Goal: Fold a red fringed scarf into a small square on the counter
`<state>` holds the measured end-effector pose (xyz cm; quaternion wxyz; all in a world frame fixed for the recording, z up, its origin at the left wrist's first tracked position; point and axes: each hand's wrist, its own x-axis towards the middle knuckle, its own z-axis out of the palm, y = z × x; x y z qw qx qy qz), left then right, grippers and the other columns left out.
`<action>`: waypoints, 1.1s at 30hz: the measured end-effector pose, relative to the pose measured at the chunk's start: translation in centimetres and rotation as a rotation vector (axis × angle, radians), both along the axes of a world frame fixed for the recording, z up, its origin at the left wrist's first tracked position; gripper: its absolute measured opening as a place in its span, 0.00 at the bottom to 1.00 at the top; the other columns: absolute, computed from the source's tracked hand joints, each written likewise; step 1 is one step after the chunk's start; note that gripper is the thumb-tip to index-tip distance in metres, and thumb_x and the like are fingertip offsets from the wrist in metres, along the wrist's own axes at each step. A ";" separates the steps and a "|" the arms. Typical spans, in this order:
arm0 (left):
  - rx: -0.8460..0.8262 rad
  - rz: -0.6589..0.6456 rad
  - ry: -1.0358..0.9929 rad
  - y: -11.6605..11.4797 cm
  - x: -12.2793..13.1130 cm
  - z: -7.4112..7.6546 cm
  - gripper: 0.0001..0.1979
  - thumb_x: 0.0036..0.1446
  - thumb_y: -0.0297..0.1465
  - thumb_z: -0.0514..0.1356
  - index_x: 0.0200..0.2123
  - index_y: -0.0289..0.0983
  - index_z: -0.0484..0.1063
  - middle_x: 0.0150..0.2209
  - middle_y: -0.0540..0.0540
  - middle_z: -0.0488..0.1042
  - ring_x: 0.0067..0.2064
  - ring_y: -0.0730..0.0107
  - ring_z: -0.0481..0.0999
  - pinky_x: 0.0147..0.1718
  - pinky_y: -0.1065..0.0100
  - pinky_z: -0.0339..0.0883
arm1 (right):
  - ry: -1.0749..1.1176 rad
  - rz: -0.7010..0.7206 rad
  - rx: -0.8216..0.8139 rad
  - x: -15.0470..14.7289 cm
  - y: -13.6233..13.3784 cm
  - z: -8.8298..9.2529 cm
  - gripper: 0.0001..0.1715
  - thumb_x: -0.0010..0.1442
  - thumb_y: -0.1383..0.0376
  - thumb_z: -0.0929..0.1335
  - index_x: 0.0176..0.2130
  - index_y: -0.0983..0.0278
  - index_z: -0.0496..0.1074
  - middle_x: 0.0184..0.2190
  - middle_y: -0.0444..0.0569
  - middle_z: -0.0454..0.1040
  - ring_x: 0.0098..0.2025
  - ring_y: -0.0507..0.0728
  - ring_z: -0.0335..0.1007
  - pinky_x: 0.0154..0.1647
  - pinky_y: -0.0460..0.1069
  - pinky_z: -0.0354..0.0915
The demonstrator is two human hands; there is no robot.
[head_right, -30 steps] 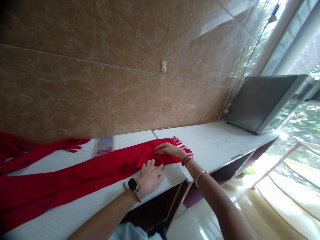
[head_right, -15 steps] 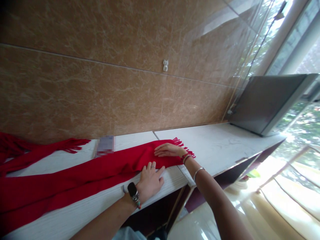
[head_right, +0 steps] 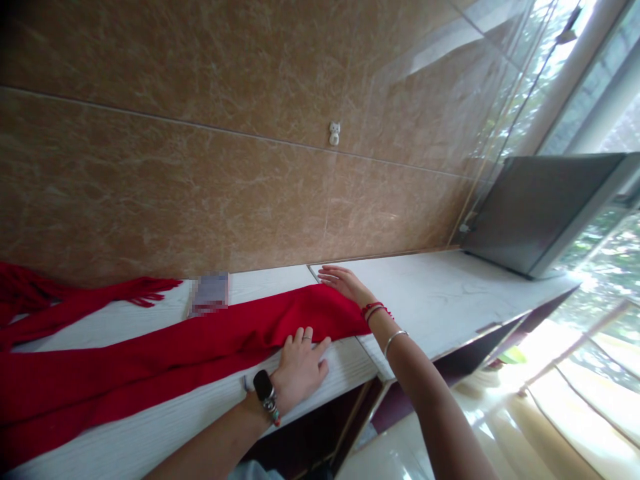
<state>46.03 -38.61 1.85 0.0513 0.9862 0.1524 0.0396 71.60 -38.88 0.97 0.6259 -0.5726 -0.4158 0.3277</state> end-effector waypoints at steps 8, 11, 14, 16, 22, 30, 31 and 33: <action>0.005 -0.005 -0.003 0.0 0.0 0.0 0.22 0.54 0.35 0.51 0.54 0.43 0.62 0.53 0.38 0.62 0.52 0.52 0.60 0.45 0.55 0.56 | -0.140 -0.192 -0.180 2.1 -2.0 -1.3 0.16 0.57 0.61 0.57 0.36 0.61 0.70 0.41 0.54 0.73 0.47 0.58 0.68 0.52 0.59 0.61; 0.011 -0.007 -0.008 0.1 0.1 -0.2 0.21 0.54 0.36 0.51 0.53 0.43 0.62 0.53 0.38 0.62 0.52 0.52 0.60 0.46 0.55 0.56 | -0.173 -0.284 -0.106 3.5 -2.2 -1.0 0.20 0.57 0.58 0.56 0.43 0.59 0.68 0.45 0.53 0.71 0.51 0.59 0.64 0.53 0.61 0.58; 0.016 -0.008 -0.011 0.1 0.0 -0.1 0.22 0.54 0.35 0.51 0.53 0.43 0.62 0.53 0.37 0.62 0.52 0.52 0.60 0.46 0.55 0.56 | -0.182 -0.329 -0.037 2.9 -2.8 -0.3 0.22 0.56 0.55 0.57 0.48 0.58 0.65 0.51 0.52 0.67 0.54 0.59 0.61 0.54 0.60 0.58; 0.015 -0.011 -0.008 0.0 0.0 0.1 0.21 0.54 0.35 0.51 0.53 0.43 0.62 0.53 0.37 0.62 0.52 0.52 0.60 0.45 0.55 0.57 | -0.271 -0.291 -0.010 1.0 -3.6 -0.2 0.24 0.57 0.54 0.57 0.51 0.58 0.63 0.53 0.52 0.65 0.55 0.58 0.60 0.55 0.58 0.57; 0.022 -0.009 -0.021 0.0 0.0 0.0 0.20 0.55 0.34 0.50 0.53 0.43 0.63 0.52 0.37 0.62 0.52 0.51 0.59 0.45 0.55 0.57 | -0.901 0.080 -0.174 -5.3 -6.6 -1.4 0.25 0.57 0.57 0.62 0.54 0.59 0.62 0.58 0.48 0.59 0.61 0.58 0.48 0.62 0.58 0.42; 0.036 -0.022 -0.009 0.3 0.1 -0.2 0.21 0.55 0.34 0.50 0.53 0.44 0.62 0.53 0.39 0.61 0.52 0.52 0.59 0.45 0.55 0.56 | -1.117 -0.057 -0.436 0.8 -9.7 -3.1 0.21 0.60 0.62 0.59 0.52 0.60 0.64 0.58 0.53 0.58 0.61 0.62 0.46 0.57 0.66 0.46; 0.037 -0.023 -0.009 0.3 0.1 -0.2 0.21 0.55 0.34 0.50 0.53 0.44 0.62 0.53 0.39 0.61 0.52 0.51 0.59 0.45 0.55 0.56 | -1.119 -0.097 -0.481 1.3 -9.9 -2.8 0.21 0.59 0.62 0.60 0.52 0.60 0.64 0.58 0.54 0.58 0.61 0.63 0.45 0.56 0.68 0.45; 0.042 -0.025 -0.018 0.3 0.1 -0.1 0.21 0.55 0.34 0.50 0.53 0.43 0.62 0.52 0.38 0.62 0.52 0.52 0.60 0.45 0.55 0.57 | -1.128 -0.209 -0.508 1.0 -9.5 -2.1 0.24 0.60 0.60 0.59 0.55 0.61 0.60 0.59 0.55 0.54 0.62 0.65 0.42 0.56 0.70 0.42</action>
